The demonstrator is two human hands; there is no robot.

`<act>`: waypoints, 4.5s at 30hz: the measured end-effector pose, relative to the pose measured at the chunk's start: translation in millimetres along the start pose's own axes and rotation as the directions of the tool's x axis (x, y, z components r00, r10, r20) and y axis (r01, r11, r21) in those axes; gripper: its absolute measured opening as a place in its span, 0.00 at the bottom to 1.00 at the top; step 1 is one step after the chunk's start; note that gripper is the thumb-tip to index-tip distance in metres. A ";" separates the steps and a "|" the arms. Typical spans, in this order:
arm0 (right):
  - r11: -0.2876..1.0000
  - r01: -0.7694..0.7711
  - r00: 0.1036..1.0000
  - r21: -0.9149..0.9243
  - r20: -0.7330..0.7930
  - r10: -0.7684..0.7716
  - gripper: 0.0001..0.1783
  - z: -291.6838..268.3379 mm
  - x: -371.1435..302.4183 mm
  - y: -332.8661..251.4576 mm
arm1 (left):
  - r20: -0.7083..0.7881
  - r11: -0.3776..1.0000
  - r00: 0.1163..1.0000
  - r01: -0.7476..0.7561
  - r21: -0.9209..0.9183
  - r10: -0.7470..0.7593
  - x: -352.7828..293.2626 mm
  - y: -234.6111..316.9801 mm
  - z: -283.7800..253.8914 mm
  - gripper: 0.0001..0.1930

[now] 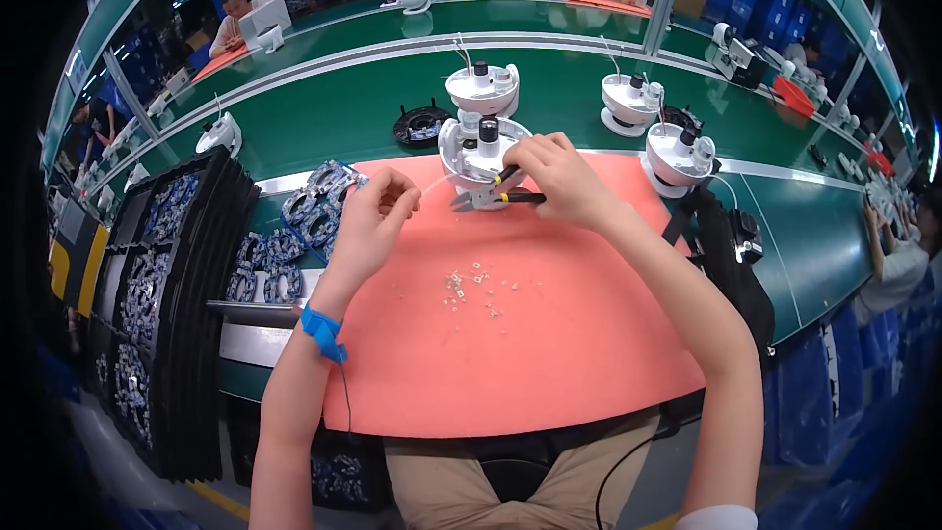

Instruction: Assembling LED lighting components into fixtures using hand tools on a production line.

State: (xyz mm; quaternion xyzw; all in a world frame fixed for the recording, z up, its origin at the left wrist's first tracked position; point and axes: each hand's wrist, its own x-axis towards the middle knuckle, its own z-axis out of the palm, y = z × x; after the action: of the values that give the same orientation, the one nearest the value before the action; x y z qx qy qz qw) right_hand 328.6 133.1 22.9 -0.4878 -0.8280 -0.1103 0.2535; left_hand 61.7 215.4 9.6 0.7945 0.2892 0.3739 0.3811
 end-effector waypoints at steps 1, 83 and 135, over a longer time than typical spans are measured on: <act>1.000 0.000 1.000 -0.002 0.001 0.000 0.30 1.4 -1.6 -0.8 | -0.017 0.998 0.999 -0.028 -0.061 0.027 0.8 -2.5 0.4 0.07; 0.934 -0.167 0.985 -0.316 -0.007 0.174 0.17 -111.5 -30.3 -17.4 | 0.175 0.913 0.913 -0.392 0.112 0.370 29.1 45.8 55.3 0.13; 0.867 -0.194 0.979 -0.459 -0.141 0.144 0.12 67.9 63.7 59.1 | 0.351 0.902 0.923 -0.278 0.330 0.156 -37.1 -12.8 38.6 0.15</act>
State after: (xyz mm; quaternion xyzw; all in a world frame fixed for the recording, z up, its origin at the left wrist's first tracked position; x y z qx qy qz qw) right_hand 333.3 239.7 -4.8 -0.5989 -0.7166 -0.3098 0.1783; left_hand 70.4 179.7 -31.3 0.9294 0.1987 0.2203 0.2195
